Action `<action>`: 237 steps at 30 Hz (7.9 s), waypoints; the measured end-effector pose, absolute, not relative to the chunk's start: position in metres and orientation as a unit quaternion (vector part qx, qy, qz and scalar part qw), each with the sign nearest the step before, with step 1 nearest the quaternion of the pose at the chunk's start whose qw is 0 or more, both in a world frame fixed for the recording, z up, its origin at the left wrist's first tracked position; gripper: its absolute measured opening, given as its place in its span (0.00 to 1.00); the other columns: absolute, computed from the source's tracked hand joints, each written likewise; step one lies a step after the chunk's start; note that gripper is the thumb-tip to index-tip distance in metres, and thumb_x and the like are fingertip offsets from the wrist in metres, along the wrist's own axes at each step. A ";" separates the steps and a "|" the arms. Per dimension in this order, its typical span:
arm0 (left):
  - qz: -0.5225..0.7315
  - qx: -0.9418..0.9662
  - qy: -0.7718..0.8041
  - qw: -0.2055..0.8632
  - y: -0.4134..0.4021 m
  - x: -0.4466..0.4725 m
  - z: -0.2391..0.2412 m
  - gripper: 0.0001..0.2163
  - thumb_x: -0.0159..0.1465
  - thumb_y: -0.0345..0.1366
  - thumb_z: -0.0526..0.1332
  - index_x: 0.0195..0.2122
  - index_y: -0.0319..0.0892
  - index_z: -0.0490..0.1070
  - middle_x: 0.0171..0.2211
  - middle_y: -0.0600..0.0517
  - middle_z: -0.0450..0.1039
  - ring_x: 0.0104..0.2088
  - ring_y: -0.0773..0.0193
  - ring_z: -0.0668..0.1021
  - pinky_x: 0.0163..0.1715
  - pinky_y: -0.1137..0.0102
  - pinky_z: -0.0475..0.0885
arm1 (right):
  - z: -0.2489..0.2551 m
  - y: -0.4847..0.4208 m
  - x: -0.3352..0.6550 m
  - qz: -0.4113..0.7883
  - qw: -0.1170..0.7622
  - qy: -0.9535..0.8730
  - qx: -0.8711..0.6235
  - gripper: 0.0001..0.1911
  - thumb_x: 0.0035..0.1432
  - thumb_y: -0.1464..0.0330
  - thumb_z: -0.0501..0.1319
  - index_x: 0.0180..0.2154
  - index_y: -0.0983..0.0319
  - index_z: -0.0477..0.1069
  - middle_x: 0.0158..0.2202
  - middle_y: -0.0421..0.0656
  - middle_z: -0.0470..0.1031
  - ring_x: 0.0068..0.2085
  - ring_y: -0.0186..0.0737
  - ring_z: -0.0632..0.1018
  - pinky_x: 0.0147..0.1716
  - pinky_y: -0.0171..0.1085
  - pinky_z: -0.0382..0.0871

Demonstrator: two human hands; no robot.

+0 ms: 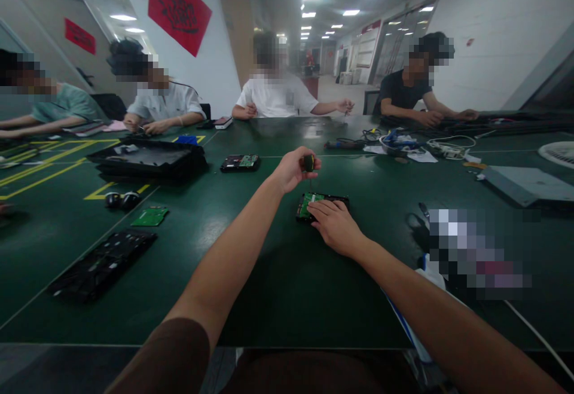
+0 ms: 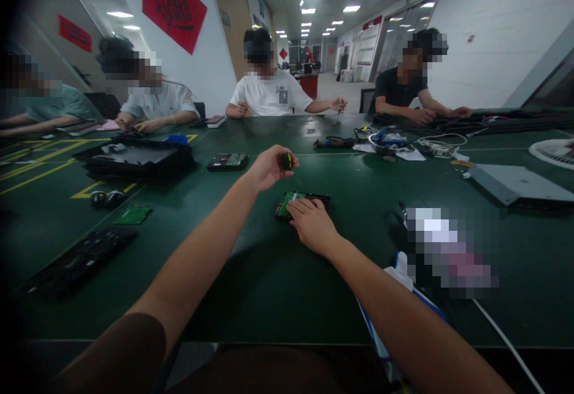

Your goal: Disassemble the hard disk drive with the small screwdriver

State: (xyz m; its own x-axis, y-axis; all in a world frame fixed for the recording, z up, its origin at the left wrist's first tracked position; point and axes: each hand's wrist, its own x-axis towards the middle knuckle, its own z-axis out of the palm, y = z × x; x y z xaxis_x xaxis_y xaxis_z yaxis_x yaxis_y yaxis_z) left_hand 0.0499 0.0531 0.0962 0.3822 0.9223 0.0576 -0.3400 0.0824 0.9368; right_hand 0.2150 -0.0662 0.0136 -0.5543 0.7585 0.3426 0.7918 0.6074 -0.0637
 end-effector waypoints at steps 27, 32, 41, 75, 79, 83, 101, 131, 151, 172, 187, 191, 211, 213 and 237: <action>0.501 0.536 0.350 0.582 0.049 0.053 0.102 0.07 0.60 0.39 0.64 0.33 0.40 0.73 0.33 0.44 0.79 0.34 0.59 0.81 0.29 0.70 0.75 | 0.015 -0.067 0.213 -0.048 0.165 -0.874 -0.455 0.21 0.72 0.68 0.55 0.63 0.62 0.70 0.65 0.52 0.71 0.64 0.52 0.71 0.62 0.52 0.60; 0.498 0.589 0.373 0.516 0.052 0.049 0.102 0.10 0.60 0.40 0.63 0.31 0.38 0.78 0.38 0.44 0.79 0.35 0.63 0.79 0.23 0.75 0.69 | 0.015 -0.067 0.213 -0.051 0.166 -0.870 -0.462 0.22 0.72 0.68 0.54 0.64 0.63 0.70 0.65 0.52 0.72 0.64 0.52 0.72 0.63 0.52 0.61; 0.477 0.506 0.337 0.634 0.047 0.053 0.104 0.07 0.61 0.37 0.66 0.35 0.39 0.74 0.36 0.44 0.80 0.35 0.61 0.81 0.32 0.70 0.77 | 0.015 -0.068 0.213 -0.052 0.170 -0.872 -0.456 0.21 0.72 0.68 0.54 0.63 0.62 0.71 0.65 0.52 0.72 0.65 0.51 0.71 0.66 0.54 0.57; 0.517 0.493 0.340 0.611 0.052 0.054 0.099 0.08 0.61 0.39 0.61 0.33 0.39 0.73 0.31 0.46 0.76 0.32 0.62 0.79 0.31 0.69 0.77 | 0.009 -0.064 0.210 -0.072 0.177 -0.861 -0.472 0.21 0.73 0.68 0.53 0.63 0.62 0.71 0.65 0.51 0.72 0.65 0.51 0.71 0.67 0.53 0.55; 0.525 0.529 0.381 0.547 0.055 0.053 0.098 0.09 0.59 0.39 0.62 0.30 0.39 0.75 0.29 0.49 0.72 0.29 0.65 0.75 0.24 0.73 0.72 | 0.007 -0.062 0.211 -0.070 0.175 -0.861 -0.472 0.21 0.73 0.68 0.54 0.64 0.61 0.70 0.65 0.50 0.72 0.65 0.50 0.70 0.67 0.53 0.55; 0.520 0.544 0.375 0.542 0.052 0.055 0.098 0.08 0.60 0.39 0.64 0.31 0.40 0.75 0.29 0.49 0.72 0.30 0.64 0.76 0.26 0.72 0.74 | 0.007 -0.060 0.213 -0.068 0.174 -0.863 -0.469 0.21 0.72 0.67 0.55 0.63 0.60 0.70 0.65 0.50 0.72 0.66 0.50 0.70 0.67 0.53 0.55; 0.507 0.584 0.376 0.510 0.051 0.054 0.098 0.09 0.59 0.41 0.65 0.33 0.40 0.78 0.35 0.46 0.78 0.33 0.63 0.78 0.24 0.74 0.69 | 0.008 -0.053 0.222 -0.077 0.159 -0.869 -0.462 0.22 0.73 0.67 0.54 0.63 0.63 0.71 0.66 0.52 0.71 0.66 0.52 0.71 0.68 0.56 0.55; 0.498 0.512 0.351 0.606 0.054 0.052 0.095 0.11 0.61 0.41 0.59 0.32 0.39 0.76 0.29 0.48 0.73 0.29 0.63 0.76 0.30 0.70 0.75 | 0.011 -0.055 0.223 -0.074 0.156 -0.874 -0.455 0.23 0.73 0.67 0.54 0.65 0.60 0.69 0.66 0.53 0.70 0.66 0.52 0.70 0.68 0.55 0.57; 0.495 0.471 0.322 0.656 0.058 0.055 0.088 0.09 0.60 0.41 0.63 0.36 0.40 0.73 0.34 0.46 0.78 0.34 0.62 0.80 0.31 0.70 0.75 | 0.010 -0.055 0.224 -0.071 0.157 -0.875 -0.452 0.23 0.72 0.68 0.55 0.65 0.60 0.69 0.66 0.52 0.69 0.66 0.51 0.70 0.67 0.53 0.57; 0.510 0.464 0.353 0.632 0.054 0.055 0.094 0.10 0.62 0.41 0.62 0.33 0.39 0.76 0.27 0.49 0.72 0.28 0.65 0.76 0.30 0.72 0.74 | 0.010 -0.056 0.223 -0.072 0.157 -0.872 -0.457 0.23 0.72 0.67 0.54 0.65 0.59 0.69 0.66 0.52 0.70 0.66 0.51 0.70 0.68 0.54 0.57; 0.533 0.548 0.400 0.506 0.056 0.058 0.092 0.11 0.61 0.42 0.62 0.33 0.39 0.79 0.34 0.46 0.77 0.34 0.63 0.76 0.26 0.74 0.71 | 0.010 -0.055 0.223 -0.070 0.155 -0.872 -0.459 0.23 0.73 0.67 0.53 0.66 0.59 0.69 0.67 0.51 0.69 0.67 0.51 0.69 0.68 0.53 0.56; 0.515 0.525 0.369 0.568 0.055 0.056 0.093 0.09 0.60 0.41 0.64 0.35 0.40 0.76 0.33 0.46 0.78 0.33 0.62 0.78 0.29 0.71 0.74 | 0.011 -0.056 0.223 -0.068 0.155 -0.873 -0.458 0.23 0.73 0.67 0.54 0.66 0.60 0.69 0.67 0.52 0.69 0.67 0.51 0.69 0.68 0.54 0.56; 0.525 0.484 0.311 0.628 0.055 0.059 0.090 0.08 0.60 0.39 0.62 0.34 0.39 0.71 0.33 0.46 0.78 0.34 0.61 0.80 0.32 0.67 0.78 | 0.008 -0.055 0.223 -0.071 0.161 -0.871 -0.459 0.23 0.73 0.67 0.55 0.66 0.59 0.69 0.67 0.52 0.69 0.67 0.51 0.70 0.68 0.54 0.56; 0.533 0.503 0.327 0.596 0.057 0.058 0.089 0.09 0.59 0.40 0.63 0.34 0.39 0.73 0.33 0.47 0.76 0.33 0.62 0.78 0.29 0.70 0.76 | 0.008 -0.055 0.224 -0.070 0.160 -0.870 -0.460 0.23 0.73 0.67 0.55 0.65 0.60 0.69 0.67 0.52 0.69 0.67 0.51 0.70 0.69 0.54 0.56; 0.491 0.510 0.325 0.627 0.051 0.059 0.092 0.10 0.59 0.41 0.64 0.36 0.38 0.74 0.34 0.45 0.79 0.33 0.62 0.80 0.31 0.70 0.77 | 0.009 -0.056 0.224 -0.072 0.152 -0.871 -0.462 0.23 0.73 0.67 0.55 0.66 0.60 0.69 0.67 0.52 0.69 0.66 0.52 0.70 0.68 0.54 0.56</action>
